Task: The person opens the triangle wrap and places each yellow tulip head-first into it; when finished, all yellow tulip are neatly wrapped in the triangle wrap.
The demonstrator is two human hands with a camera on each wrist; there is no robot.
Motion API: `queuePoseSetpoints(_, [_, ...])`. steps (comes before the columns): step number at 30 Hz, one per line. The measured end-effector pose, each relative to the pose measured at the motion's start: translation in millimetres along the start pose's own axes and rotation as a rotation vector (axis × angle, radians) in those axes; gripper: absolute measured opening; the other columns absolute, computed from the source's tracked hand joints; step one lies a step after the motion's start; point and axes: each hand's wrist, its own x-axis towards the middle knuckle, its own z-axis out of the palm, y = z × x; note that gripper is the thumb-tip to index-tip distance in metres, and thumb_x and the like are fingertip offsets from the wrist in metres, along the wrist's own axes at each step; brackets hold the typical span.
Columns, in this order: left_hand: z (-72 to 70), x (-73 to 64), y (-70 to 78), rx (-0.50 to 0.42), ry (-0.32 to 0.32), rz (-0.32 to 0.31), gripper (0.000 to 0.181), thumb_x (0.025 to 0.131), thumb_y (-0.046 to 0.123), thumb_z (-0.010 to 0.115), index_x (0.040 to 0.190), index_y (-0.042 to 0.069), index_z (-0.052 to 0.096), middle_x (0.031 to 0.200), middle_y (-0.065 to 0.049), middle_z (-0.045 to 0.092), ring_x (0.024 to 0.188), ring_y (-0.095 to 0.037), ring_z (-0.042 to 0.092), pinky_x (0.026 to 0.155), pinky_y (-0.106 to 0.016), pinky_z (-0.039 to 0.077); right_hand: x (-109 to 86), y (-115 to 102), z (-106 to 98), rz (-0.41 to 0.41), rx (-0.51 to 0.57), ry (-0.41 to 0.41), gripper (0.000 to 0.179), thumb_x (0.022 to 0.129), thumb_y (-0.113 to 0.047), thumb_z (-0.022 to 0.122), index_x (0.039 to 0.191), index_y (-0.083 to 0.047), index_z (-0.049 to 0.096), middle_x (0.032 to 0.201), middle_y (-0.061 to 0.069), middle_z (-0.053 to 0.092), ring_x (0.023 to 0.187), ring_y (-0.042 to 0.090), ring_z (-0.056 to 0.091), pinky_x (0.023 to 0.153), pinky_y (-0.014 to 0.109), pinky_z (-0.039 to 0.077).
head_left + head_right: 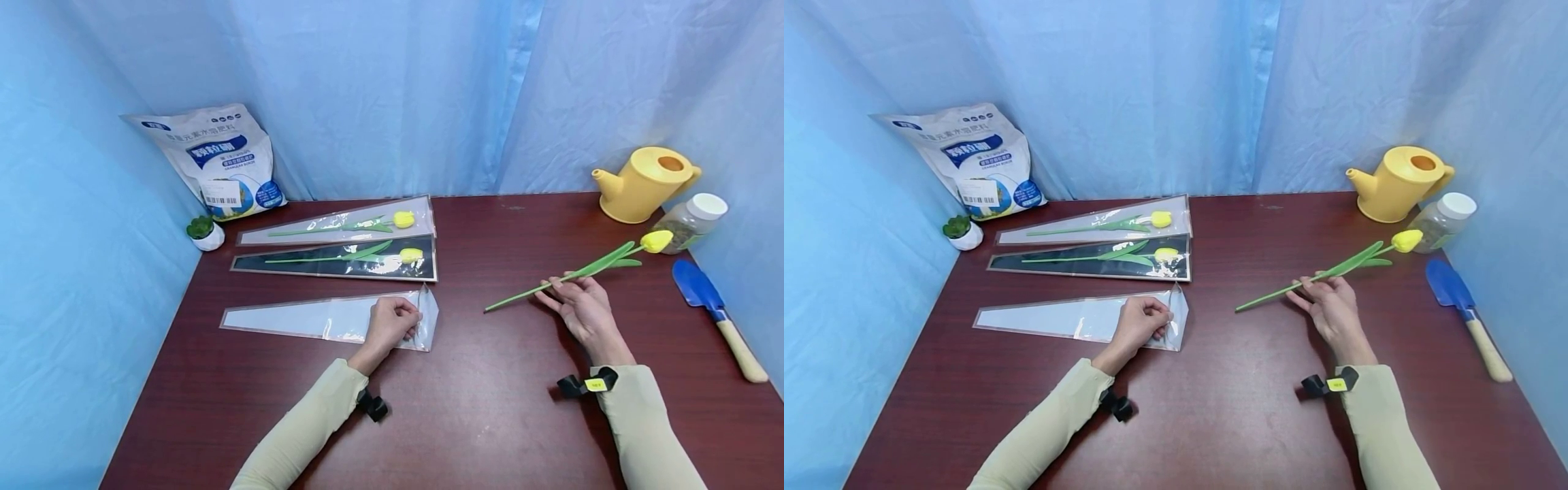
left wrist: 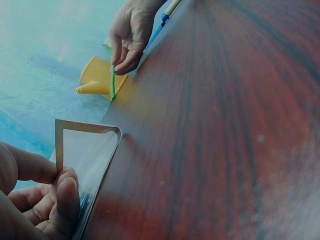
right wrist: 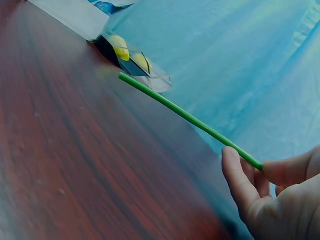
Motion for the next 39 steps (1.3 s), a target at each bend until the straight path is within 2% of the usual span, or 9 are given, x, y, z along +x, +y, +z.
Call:
queuePoseSetpoints(7, [-0.2,0.3,-0.1,-0.004,0.000,0.007,0.010,0.085,0.001,0.067,0.079,-0.006,0.071,0.056,-0.006,0.063,0.046,-0.009,0.055,0.046,-0.021,0.049,-1.4,8,8,-0.032,0.067,0.043,0.023,0.096,0.019,0.042,0.104,-0.002,0.046,0.090,0.014,0.061,0.093,0.027,0.073,0.079,0.045,0.062])
queuePoseSetpoints(14, [0.1,0.5,-0.1,-0.007,-0.002,0.002,0.010,0.085,0.001,0.067,0.079,-0.006,0.071,0.055,-0.001,0.061,0.045,-0.007,0.055,0.046,-0.020,0.049,-0.7,16,11,-0.057,0.161,0.019,0.022,0.096,0.019,0.042,0.098,-0.001,0.052,0.087,0.017,0.066,0.093,0.030,0.072,0.081,0.048,0.062])
queuePoseSetpoints(19, [0.3,0.4,-0.2,-0.006,0.000,0.000,0.010,0.084,0.001,0.067,0.079,-0.006,0.071,0.055,-0.001,0.061,0.045,-0.007,0.055,0.046,-0.020,0.049,-1.0,18,12,-0.062,0.187,0.002,0.025,0.097,0.018,0.040,0.093,0.000,0.057,0.085,0.018,0.069,0.091,0.031,0.073,0.082,0.048,0.061])
queuePoseSetpoints(26, [0.2,-0.1,0.2,0.002,0.005,0.002,0.010,0.085,0.002,0.067,0.079,-0.005,0.071,0.057,-0.006,0.063,0.046,-0.008,0.055,0.046,-0.020,0.049,-3.0,19,18,-0.057,0.187,0.033,0.022,0.096,0.018,0.043,0.095,-0.002,0.054,0.086,0.017,0.068,0.092,0.030,0.073,0.081,0.048,0.062])
queuePoseSetpoints(31, [0.4,0.5,-0.1,-0.011,0.004,-0.011,0.009,0.084,0.001,0.066,0.080,-0.006,0.072,0.056,-0.004,0.062,0.045,-0.008,0.055,0.045,-0.019,0.048,-5.1,21,26,-0.051,0.153,0.065,0.021,0.095,0.017,0.047,0.099,-0.004,0.050,0.089,0.016,0.065,0.093,0.028,0.073,0.081,0.046,0.062])
queuePoseSetpoints(39, [0.4,0.4,0.2,-0.018,0.000,-0.017,0.009,0.084,0.000,0.066,0.081,-0.006,0.072,0.055,-0.002,0.061,0.044,-0.008,0.054,0.045,-0.019,0.047,-8.6,29,39,-0.052,0.092,0.060,0.020,0.095,0.015,0.049,0.100,-0.005,0.049,0.091,0.013,0.066,0.094,0.026,0.073,0.082,0.045,0.062])
